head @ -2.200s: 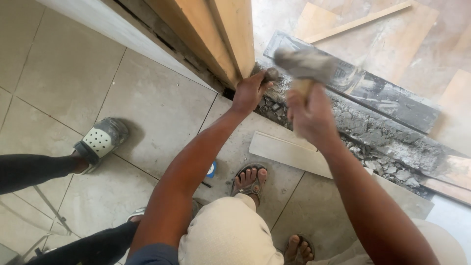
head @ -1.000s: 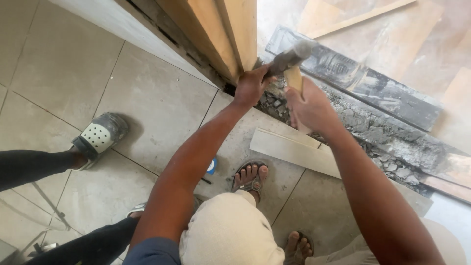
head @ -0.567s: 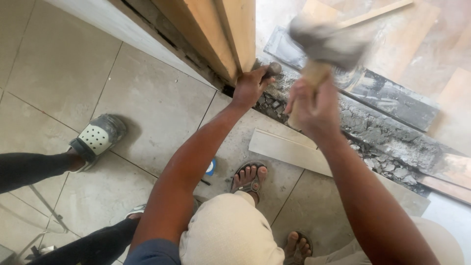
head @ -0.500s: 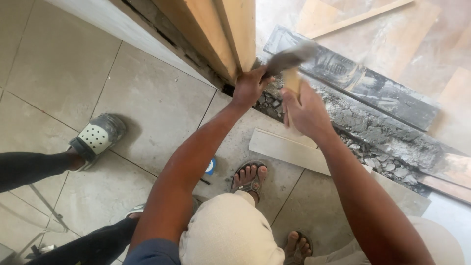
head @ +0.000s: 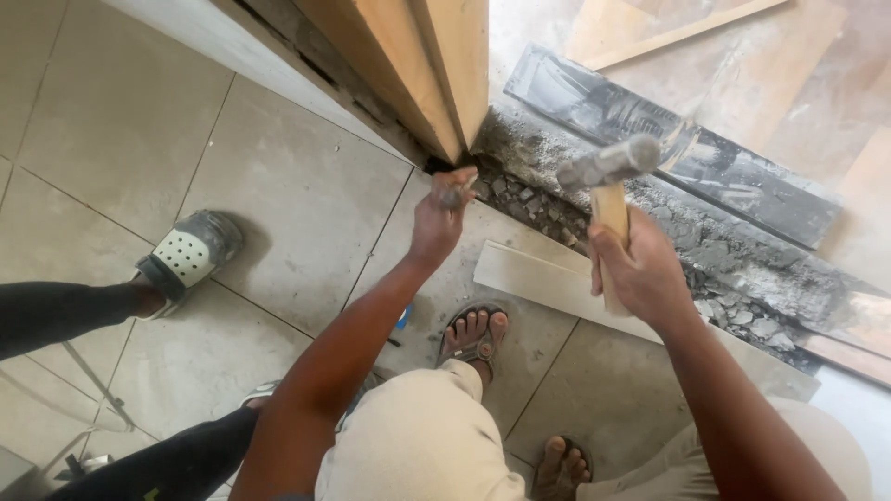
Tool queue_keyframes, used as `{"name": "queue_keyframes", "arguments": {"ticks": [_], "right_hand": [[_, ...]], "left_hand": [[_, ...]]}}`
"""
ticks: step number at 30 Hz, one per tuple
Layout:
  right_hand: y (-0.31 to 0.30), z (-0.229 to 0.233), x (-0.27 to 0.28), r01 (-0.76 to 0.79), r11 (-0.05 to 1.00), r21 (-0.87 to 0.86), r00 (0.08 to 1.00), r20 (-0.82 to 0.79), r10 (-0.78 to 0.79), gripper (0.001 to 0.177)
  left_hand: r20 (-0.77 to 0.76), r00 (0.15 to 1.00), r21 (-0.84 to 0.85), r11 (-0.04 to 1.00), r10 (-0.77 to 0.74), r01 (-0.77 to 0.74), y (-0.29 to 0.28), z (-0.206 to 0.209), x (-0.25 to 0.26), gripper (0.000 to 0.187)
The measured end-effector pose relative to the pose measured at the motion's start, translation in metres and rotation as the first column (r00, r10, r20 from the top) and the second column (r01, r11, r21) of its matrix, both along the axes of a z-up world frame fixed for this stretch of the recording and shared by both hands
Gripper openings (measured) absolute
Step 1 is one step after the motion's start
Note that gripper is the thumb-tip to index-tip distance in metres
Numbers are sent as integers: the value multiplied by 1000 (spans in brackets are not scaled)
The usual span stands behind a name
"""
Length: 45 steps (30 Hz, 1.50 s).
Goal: The recorder is installing tiles on a floor near a doorway, using a hammer and chisel to prep the surface.
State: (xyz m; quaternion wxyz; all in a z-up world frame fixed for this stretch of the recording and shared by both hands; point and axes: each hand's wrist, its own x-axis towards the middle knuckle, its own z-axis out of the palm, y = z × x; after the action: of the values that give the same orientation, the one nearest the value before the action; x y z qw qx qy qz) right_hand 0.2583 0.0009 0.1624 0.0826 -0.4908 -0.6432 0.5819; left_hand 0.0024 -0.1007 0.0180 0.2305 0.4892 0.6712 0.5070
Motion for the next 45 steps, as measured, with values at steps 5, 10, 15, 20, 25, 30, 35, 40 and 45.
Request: {"name": "queue_keyframes", "arguments": {"ticks": [5, 10, 15, 20, 25, 30, 35, 40, 45], "right_hand": [[-27, -11, 15, -31, 996, -86, 970, 238, 51, 36], [-54, -12, 18, -55, 992, -110, 959, 271, 83, 39], [-74, -12, 15, -88, 995, -47, 963, 252, 97, 45], [-84, -36, 35, -168, 983, 75, 954, 262, 143, 40], [-88, -45, 48, -163, 905, 392, 985, 17, 170, 19], [-71, -28, 40, -170, 732, 660, 906, -187, 379, 16], [-58, -14, 23, -56, 788, 613, 851, -384, 358, 24], [-43, -22, -18, 39, 834, 551, 704, -607, 368, 16], [-29, -8, -67, -202, 949, 242, 977, 118, 178, 39]], "left_hand": [[-209, 952, -185, 965, -223, 185, -23, -35, 10, 10], [-415, 810, -253, 908, -414, 334, -17, -40, 20, 31], [-544, 712, -187, 891, -444, 413, 9, -59, 11, 31], [-655, 606, -194, 876, -451, 442, 15, -68, 9, 30], [-653, 618, -154, 876, -437, 456, 16, -39, 11, 26], [-395, 850, -203, 936, -348, 289, 34, -43, 11, 30], [-126, 944, -302, 918, -304, 256, 58, -19, -8, 16], [-151, 952, -231, 946, -265, 226, 62, -8, -19, 29], [-38, 972, -195, 956, -231, 219, 67, -47, -24, 21]]}}
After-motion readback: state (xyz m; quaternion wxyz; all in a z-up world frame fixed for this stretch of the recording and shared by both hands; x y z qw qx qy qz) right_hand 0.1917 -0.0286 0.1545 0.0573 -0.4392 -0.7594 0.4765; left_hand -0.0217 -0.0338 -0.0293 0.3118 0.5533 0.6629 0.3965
